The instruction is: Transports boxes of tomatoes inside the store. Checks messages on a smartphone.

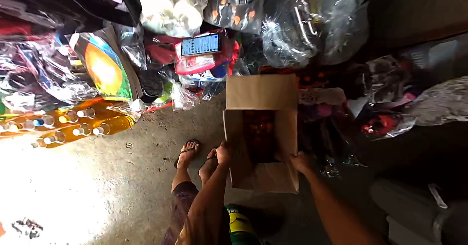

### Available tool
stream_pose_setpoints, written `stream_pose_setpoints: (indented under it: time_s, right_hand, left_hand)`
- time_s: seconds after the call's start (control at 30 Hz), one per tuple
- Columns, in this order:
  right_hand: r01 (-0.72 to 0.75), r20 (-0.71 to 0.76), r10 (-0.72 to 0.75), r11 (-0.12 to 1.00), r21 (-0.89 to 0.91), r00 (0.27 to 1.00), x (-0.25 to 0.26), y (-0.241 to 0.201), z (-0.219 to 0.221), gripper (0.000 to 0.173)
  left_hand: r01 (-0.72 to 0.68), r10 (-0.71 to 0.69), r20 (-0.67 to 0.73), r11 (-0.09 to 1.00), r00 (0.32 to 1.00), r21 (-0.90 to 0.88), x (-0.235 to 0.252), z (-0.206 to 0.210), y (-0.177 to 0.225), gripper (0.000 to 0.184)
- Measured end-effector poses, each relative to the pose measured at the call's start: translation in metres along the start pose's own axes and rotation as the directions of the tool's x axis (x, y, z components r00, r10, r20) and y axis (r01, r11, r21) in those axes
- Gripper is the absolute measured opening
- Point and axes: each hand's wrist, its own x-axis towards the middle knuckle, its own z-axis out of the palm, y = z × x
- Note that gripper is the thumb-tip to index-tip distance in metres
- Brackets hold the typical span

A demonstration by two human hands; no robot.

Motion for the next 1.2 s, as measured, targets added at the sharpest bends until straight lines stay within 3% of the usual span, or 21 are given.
stream_pose_setpoints:
  time_s: [0.07, 0.13, 0.27, 0.33, 0.4, 0.47, 0.53, 0.63, 0.7, 0.83, 1.0, 1.2]
  right_hand:
    - [0.012, -0.071, -0.013, 1.000, -0.011, 0.997, 0.017, -0.004, -0.012, 0.036]
    - [0.055, -0.041, -0.062, 0.988, -0.145, 0.997, 0.021, 0.005, -0.037, 0.032]
    - [0.329, -0.052, -0.336, 0.938, -0.105, 0.941, -0.030, 0.000, -0.063, 0.030]
    - [0.465, -0.087, -0.462, 0.885, 0.012, 0.882, -0.064, -0.002, -0.050, 0.029]
    - [0.495, -0.073, -0.490, 0.856, 0.149, 0.869, -0.101, -0.004, -0.023, 0.029]
    - [0.433, 0.012, -0.452, 0.860, 0.269, 0.892, -0.135, -0.004, 0.012, 0.029]
    - [0.277, 0.172, -0.346, 0.903, 0.327, 0.923, -0.167, -0.012, 0.047, 0.030]
    - [0.162, 0.368, -0.283, 0.931, 0.326, 0.886, -0.203, -0.033, 0.081, 0.032]
    - [0.166, 0.408, -0.306, 0.924, 0.344, 0.860, -0.213, -0.048, 0.091, 0.032]
    - [0.132, 0.327, -0.335, 0.848, 0.513, 0.884, -0.206, -0.081, 0.076, 0.035]
    - [0.029, 0.253, -0.234, 0.785, 0.619, 0.939, -0.195, -0.095, 0.037, 0.045]
    - [-0.100, 0.294, -0.114, 0.775, 0.624, 0.949, -0.205, -0.072, 0.031, 0.051]
  left_hand:
    - [-0.074, 0.077, 0.062, 0.996, 0.995, -0.058, 0.005, 0.006, 0.011, 0.034]
    - [-0.069, 0.077, 0.117, 0.996, 0.990, -0.064, 0.000, 0.020, 0.026, 0.037]
    - [-0.076, 0.083, 0.174, 0.996, 0.981, -0.045, -0.014, -0.013, 0.029, 0.052]
    - [-0.104, 0.109, 0.061, 0.991, 0.992, -0.083, -0.011, -0.062, 0.032, 0.045]
    - [-0.144, 0.126, -0.153, 0.983, 0.980, -0.113, 0.002, -0.121, 0.040, 0.041]
    - [-0.174, 0.097, -0.304, 0.955, 0.948, -0.239, 0.027, -0.174, 0.053, 0.042]
    - [-0.242, 0.107, -0.403, 0.923, 0.909, -0.300, 0.057, -0.224, 0.078, 0.045]
    - [-0.316, 0.129, -0.492, 0.893, 0.861, -0.320, 0.097, -0.282, 0.124, 0.050]
    - [-0.259, 0.112, -0.500, 0.937, 0.859, -0.235, 0.119, -0.305, 0.150, 0.052]
    - [-0.055, -0.002, -0.409, 0.990, 0.912, -0.127, 0.144, -0.321, 0.183, 0.060]
    - [-0.010, -0.085, -0.352, 0.966, 0.932, -0.260, 0.153, -0.316, 0.199, 0.059]
    - [-0.089, -0.047, -0.380, 0.939, 0.924, -0.332, 0.146, -0.311, 0.198, 0.047]
